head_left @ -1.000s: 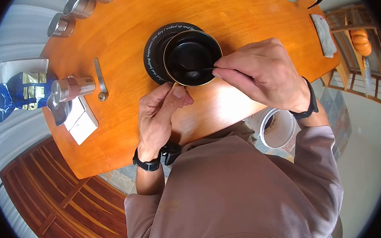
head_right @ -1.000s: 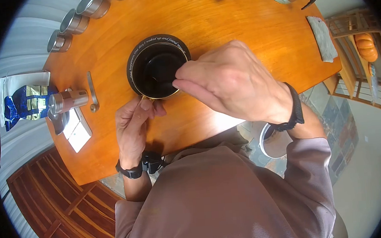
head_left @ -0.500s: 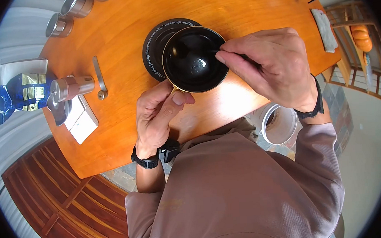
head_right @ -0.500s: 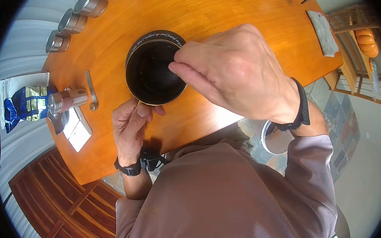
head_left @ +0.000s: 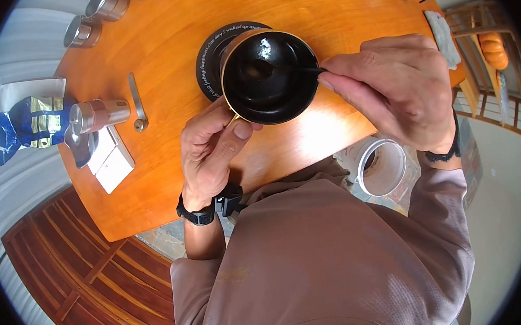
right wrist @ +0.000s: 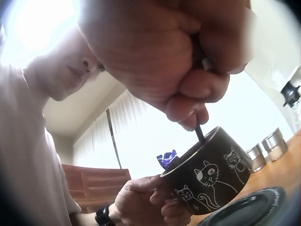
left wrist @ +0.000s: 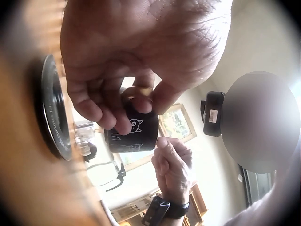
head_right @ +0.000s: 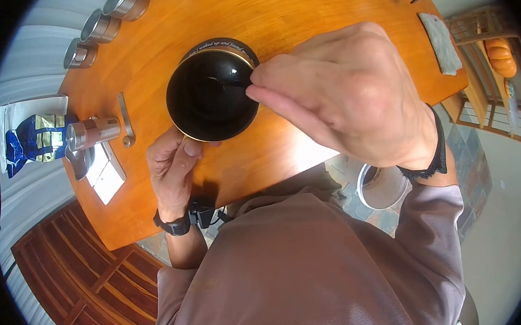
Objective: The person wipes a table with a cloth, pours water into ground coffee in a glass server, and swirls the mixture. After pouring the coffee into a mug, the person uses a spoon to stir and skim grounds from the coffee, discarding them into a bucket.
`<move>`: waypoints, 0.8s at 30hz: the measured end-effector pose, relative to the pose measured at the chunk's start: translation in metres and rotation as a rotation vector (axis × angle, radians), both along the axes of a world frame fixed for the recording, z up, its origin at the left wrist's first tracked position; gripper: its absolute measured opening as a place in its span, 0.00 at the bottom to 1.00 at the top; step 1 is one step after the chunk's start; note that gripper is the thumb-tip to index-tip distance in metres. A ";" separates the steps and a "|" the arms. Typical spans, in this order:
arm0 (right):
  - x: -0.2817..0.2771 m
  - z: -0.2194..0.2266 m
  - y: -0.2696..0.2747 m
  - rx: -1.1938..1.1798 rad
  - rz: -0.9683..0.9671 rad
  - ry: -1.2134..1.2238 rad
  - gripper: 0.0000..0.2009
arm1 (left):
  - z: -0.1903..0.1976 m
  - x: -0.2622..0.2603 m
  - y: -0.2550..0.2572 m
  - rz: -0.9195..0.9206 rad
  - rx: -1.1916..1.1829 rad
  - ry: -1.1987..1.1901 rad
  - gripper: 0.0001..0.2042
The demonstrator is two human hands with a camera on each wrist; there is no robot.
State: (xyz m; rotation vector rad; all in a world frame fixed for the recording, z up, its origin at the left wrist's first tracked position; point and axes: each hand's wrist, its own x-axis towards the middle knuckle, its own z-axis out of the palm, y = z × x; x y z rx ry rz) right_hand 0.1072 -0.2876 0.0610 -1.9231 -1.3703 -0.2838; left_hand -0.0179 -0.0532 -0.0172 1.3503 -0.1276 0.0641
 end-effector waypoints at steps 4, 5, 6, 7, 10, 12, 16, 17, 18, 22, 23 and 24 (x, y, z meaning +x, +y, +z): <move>-0.002 0.002 -0.005 -0.013 -0.017 0.002 0.07 | 0.013 0.001 -0.001 0.006 0.100 0.042 0.05; -0.003 0.002 -0.007 -0.025 -0.008 0.005 0.07 | 0.012 0.002 -0.001 -0.005 0.140 0.014 0.05; -0.004 0.002 -0.008 -0.036 0.001 0.008 0.07 | 0.013 0.001 -0.001 -0.005 0.140 0.017 0.05; -0.005 0.001 -0.008 -0.036 -0.001 0.010 0.07 | 0.013 0.002 -0.002 0.003 0.133 0.017 0.04; -0.009 -0.001 -0.010 -0.033 0.050 0.013 0.07 | 0.013 0.001 -0.002 0.012 0.136 0.023 0.04; -0.010 0.000 -0.012 -0.019 0.038 0.001 0.07 | 0.015 0.002 -0.003 0.012 0.146 0.024 0.04; -0.007 0.003 -0.017 -0.068 0.025 -0.007 0.07 | 0.012 0.001 -0.003 0.021 0.124 0.020 0.04; -0.009 0.002 -0.016 -0.053 0.026 -0.006 0.07 | 0.010 0.001 -0.002 0.021 0.127 0.012 0.04; -0.010 0.001 -0.015 -0.038 0.028 -0.005 0.07 | 0.010 0.002 -0.003 0.020 0.127 0.013 0.04; -0.012 -0.002 -0.016 -0.053 0.020 0.015 0.08 | 0.010 0.002 -0.005 0.040 0.129 0.023 0.05; -0.011 -0.004 -0.015 -0.032 0.029 -0.001 0.08 | 0.010 0.001 -0.004 0.040 0.139 0.031 0.05; -0.011 -0.005 -0.015 -0.011 0.037 -0.019 0.08 | 0.010 0.001 -0.004 0.039 0.140 0.033 0.05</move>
